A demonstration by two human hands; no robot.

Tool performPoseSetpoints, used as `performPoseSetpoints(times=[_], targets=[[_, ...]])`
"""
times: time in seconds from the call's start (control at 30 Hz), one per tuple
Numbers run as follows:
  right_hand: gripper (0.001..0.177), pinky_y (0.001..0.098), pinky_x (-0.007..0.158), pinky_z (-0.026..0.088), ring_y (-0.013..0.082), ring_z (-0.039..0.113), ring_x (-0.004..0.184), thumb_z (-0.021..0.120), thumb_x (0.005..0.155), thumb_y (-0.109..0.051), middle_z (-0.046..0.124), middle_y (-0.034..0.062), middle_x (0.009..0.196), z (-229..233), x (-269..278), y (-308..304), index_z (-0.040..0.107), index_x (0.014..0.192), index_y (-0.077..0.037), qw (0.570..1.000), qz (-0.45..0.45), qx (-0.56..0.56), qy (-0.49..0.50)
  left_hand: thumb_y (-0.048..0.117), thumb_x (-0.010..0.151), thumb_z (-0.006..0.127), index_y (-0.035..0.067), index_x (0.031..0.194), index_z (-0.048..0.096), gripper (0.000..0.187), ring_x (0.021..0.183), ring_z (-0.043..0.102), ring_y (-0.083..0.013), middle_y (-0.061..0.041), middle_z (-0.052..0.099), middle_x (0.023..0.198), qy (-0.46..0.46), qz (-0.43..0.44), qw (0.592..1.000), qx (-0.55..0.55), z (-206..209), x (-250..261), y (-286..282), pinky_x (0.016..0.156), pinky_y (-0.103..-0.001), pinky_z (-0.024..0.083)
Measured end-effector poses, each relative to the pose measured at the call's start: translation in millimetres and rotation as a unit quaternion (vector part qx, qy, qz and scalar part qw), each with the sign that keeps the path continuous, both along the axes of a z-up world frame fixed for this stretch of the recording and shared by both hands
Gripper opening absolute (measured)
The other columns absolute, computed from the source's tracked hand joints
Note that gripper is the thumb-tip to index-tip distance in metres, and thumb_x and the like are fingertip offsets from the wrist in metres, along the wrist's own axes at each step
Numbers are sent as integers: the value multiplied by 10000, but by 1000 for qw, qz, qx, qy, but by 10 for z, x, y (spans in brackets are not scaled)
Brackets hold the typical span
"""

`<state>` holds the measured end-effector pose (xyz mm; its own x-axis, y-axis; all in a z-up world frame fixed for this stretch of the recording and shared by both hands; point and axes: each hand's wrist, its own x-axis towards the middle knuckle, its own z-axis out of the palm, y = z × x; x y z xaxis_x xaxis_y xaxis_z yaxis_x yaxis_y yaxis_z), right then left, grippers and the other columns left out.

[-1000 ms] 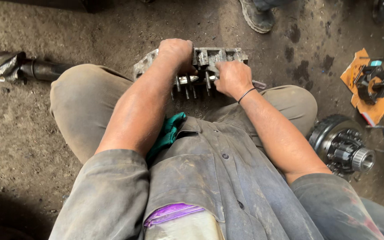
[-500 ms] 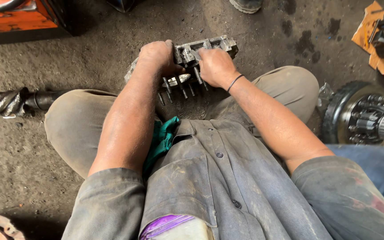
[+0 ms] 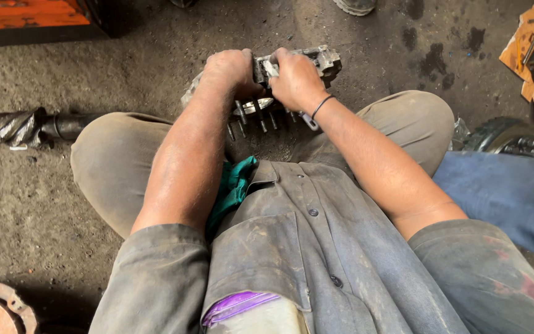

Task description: The person sits on the floor and uses a green rag to wipe grease from a metal engine component. They then use a metal scraper to remove hardened deposits from the internal cavities of the part, repeatedly scraping and wiping the area.

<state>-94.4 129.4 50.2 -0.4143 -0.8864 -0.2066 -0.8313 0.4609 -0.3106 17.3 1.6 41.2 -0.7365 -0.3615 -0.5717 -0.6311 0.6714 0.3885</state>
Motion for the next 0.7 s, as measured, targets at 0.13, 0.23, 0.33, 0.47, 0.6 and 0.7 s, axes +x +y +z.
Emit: performPoseSetpoints(times=[0.13, 0.23, 0.33, 0.47, 0.6, 0.7], targets=[[222, 459, 886, 543, 365, 708, 946, 721, 810, -104, 734, 204, 954, 114, 38, -107, 718, 1014, -15, 998, -41, 47, -27, 503, 760, 878, 53, 1279, 638, 727, 1143, 664, -338, -181, 706, 1213, 52, 3, 999, -8, -13, 62, -4, 975, -450, 532], [187, 464, 875, 545, 365, 711, 931, 680, 795, -54, 735, 205, 943, 134, 64, -153, 721, 973, -12, 998, -42, 54, -13, 485, 764, 878, 59, 1218, 697, 649, 1122, 690, -317, -161, 733, 1186, 36, -5, 999, 0, -17, 44, -4, 972, -442, 547], [166, 463, 859, 547, 351, 713, 904, 654, 780, -27, 733, 198, 916, 129, 88, -179, 722, 931, -19, 996, -56, 64, -19, 487, 758, 881, 69, 1106, 759, 557, 1082, 708, -313, -156, 749, 1128, 39, -10, 999, 6, -69, 35, -13, 952, -434, 560], [149, 457, 846, 562, 328, 727, 844, 597, 812, 10, 735, 184, 861, 0, 140, -206, 722, 887, -21, 994, -75, 76, -1, 371, 779, 857, 85, 1032, 789, 387, 1011, 737, -313, -151, 768, 1061, 46, -4, 999, 9, -263, -34, -29, 914, -438, 578], [101, 475, 830, 559, 361, 714, 795, 619, 826, 9, 717, 221, 822, -208, 211, -143, 710, 869, 11, 997, -27, -10, 72, 231, 790, 834, 80, 1014, 799, 272, 987, 741, -317, -165, 771, 1041, 64, -10, 998, -11, -360, -57, -36, 883, -438, 589], [158, 490, 763, 547, 395, 700, 791, 633, 753, 15, 719, 231, 814, -268, 195, -66, 730, 877, 5, 991, -49, -101, 65, 250, 800, 843, 56, 1019, 784, 298, 996, 726, -324, -177, 758, 1053, 61, -11, 998, -5, -220, 4, -41, 888, -436, 580]])
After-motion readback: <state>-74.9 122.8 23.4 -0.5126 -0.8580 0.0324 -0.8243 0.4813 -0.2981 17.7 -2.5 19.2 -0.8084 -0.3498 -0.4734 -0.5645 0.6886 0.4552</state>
